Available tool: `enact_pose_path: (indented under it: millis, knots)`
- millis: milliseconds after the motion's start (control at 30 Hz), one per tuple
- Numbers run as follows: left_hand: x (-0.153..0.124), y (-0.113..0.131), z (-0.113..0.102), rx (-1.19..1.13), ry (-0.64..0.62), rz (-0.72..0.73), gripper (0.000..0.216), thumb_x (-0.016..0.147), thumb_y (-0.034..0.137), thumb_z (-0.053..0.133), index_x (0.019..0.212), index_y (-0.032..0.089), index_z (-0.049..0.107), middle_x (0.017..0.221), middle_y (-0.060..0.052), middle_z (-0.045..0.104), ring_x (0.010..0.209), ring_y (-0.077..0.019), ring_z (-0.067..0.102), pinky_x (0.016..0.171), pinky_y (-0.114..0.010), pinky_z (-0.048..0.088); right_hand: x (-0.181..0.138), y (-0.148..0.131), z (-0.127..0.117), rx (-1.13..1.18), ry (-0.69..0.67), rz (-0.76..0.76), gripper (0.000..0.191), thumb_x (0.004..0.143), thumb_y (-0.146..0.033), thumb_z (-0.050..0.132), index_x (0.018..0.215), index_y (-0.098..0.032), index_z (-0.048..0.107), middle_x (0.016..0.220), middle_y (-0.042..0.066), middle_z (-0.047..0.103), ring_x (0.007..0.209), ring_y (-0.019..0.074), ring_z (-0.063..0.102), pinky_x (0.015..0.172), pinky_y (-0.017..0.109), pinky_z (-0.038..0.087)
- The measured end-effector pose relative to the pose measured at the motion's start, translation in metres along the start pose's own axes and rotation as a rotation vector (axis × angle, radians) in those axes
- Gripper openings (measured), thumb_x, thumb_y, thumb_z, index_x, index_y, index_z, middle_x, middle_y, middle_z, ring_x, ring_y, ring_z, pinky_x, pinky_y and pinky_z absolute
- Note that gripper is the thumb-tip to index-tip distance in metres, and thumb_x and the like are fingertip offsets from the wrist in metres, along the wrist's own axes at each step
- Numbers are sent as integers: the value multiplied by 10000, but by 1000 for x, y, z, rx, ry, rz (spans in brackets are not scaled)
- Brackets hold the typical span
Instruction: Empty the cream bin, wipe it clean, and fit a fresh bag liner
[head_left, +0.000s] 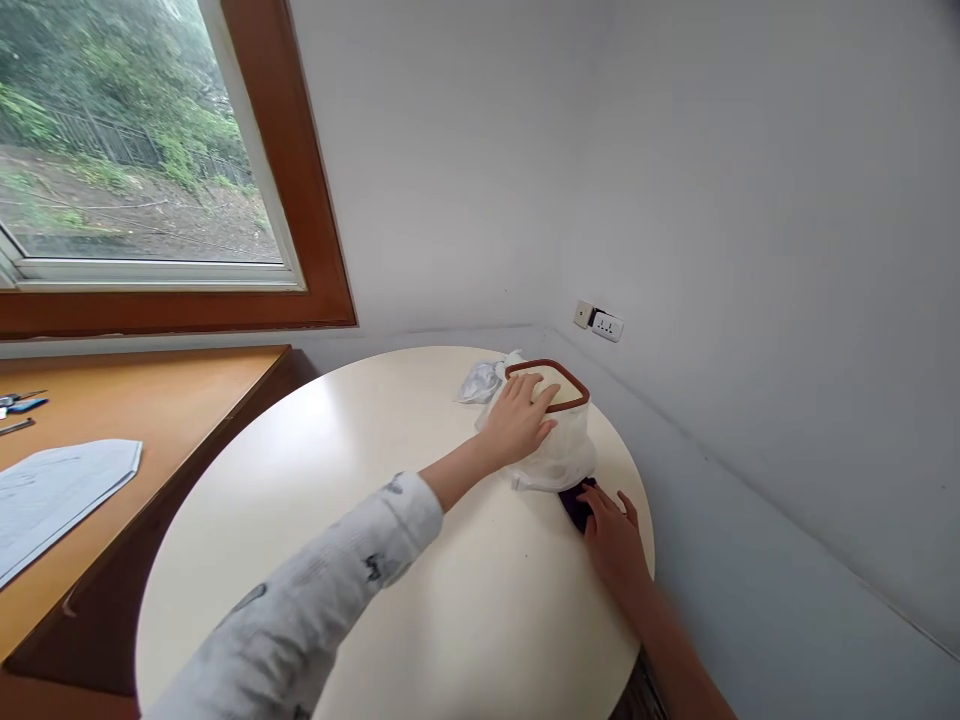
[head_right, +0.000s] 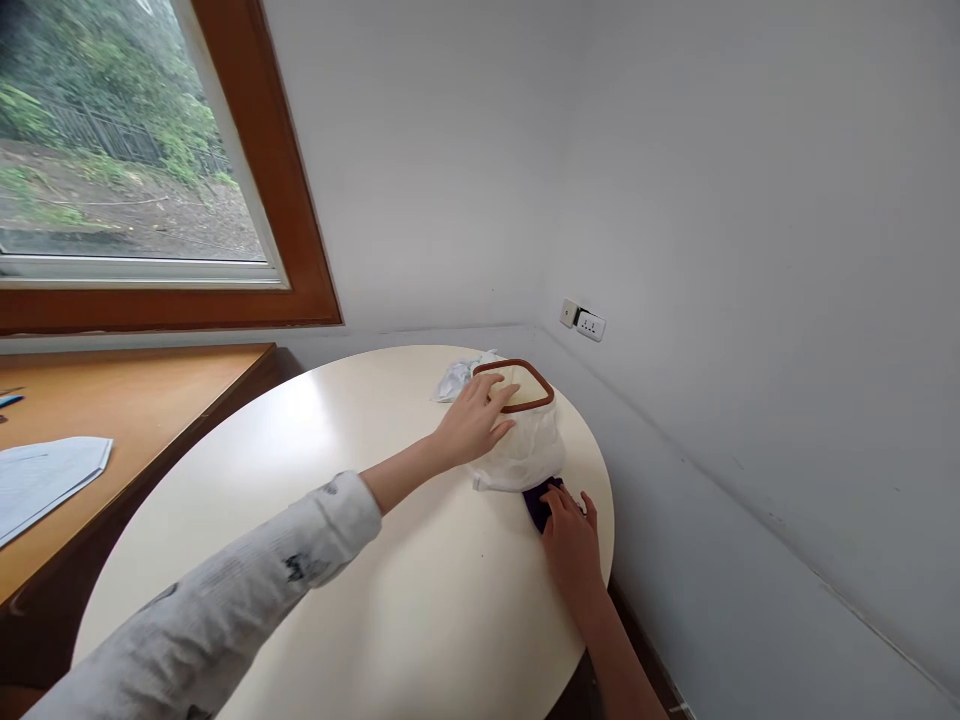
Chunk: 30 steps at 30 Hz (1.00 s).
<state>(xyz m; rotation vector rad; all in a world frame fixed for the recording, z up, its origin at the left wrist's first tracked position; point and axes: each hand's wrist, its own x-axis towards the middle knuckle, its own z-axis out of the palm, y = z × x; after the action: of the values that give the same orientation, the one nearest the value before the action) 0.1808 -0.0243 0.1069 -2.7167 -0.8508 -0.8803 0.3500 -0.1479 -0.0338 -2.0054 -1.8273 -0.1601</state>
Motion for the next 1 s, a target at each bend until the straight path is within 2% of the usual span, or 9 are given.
enact_pose_path:
  millis: [133,200,300,433,533,600,700,867,1000]
  knots:
    - [-62,-20,-24,8,55,-65,236,869,268,442,1085,181,484,1224,-145,437,1171,-282,401,978,-484,358,2,4,2,27,-27,50,387,752,-62,272,966,-176,574,1174,66,617,1141,179,536,1064,435,231]
    - [-100,-34,-37,8,18,-168,110,871,230,415,877,184,515,1140,-120,484,1113,-265,452,959,-484,383,3,8,3,61,-46,70,376,747,-77,281,959,-180,574,1176,65,617,1112,184,557,1060,444,246]
    - [-162,-54,-56,-5,-79,-325,146,881,246,388,792,188,488,1096,-109,507,1011,-239,522,855,-442,467,4,14,1,112,24,44,342,744,-105,305,945,-182,571,1161,76,622,1075,203,575,1029,467,290]
    - [-233,-71,-84,7,-219,-469,232,918,318,329,866,203,524,1209,-102,490,1113,-259,506,839,-427,486,4,3,-16,189,390,-92,245,769,-136,363,899,-187,564,1057,87,649,974,222,595,927,462,383]
    - [-266,-74,-100,59,-351,-395,341,911,405,349,1165,232,498,1367,-102,404,1271,-292,373,1017,-524,326,11,-31,-30,321,473,-343,184,784,-125,419,861,-200,568,969,81,651,939,212,586,866,419,433]
    - [-276,-72,-104,81,-444,-354,527,889,483,368,1365,263,316,1465,-96,276,1340,-315,247,1067,-563,201,18,-65,-33,407,376,-524,190,799,-119,427,886,-202,573,959,82,646,954,204,578,860,399,445]
    - [-283,-69,-100,64,-570,-392,654,885,545,314,1440,287,84,1514,-68,119,1377,-316,106,1084,-559,124,26,-116,-25,400,71,-740,265,856,-162,382,1027,-188,582,1102,92,621,1111,195,516,960,392,391]
    - [-287,-67,-80,45,-618,-437,639,897,560,233,1432,309,-10,1514,-34,56,1386,-284,36,1094,-541,50,31,-154,6,194,-421,-755,577,905,-495,286,1423,-250,222,1498,47,198,1378,233,137,1105,471,141]
    - [-291,-68,-69,55,-584,-456,627,895,569,229,1430,318,21,1509,-28,66,1385,-281,68,1094,-538,19,32,-151,22,143,-583,-693,616,894,-577,180,1438,-293,125,1517,1,94,1391,207,36,1117,455,36]
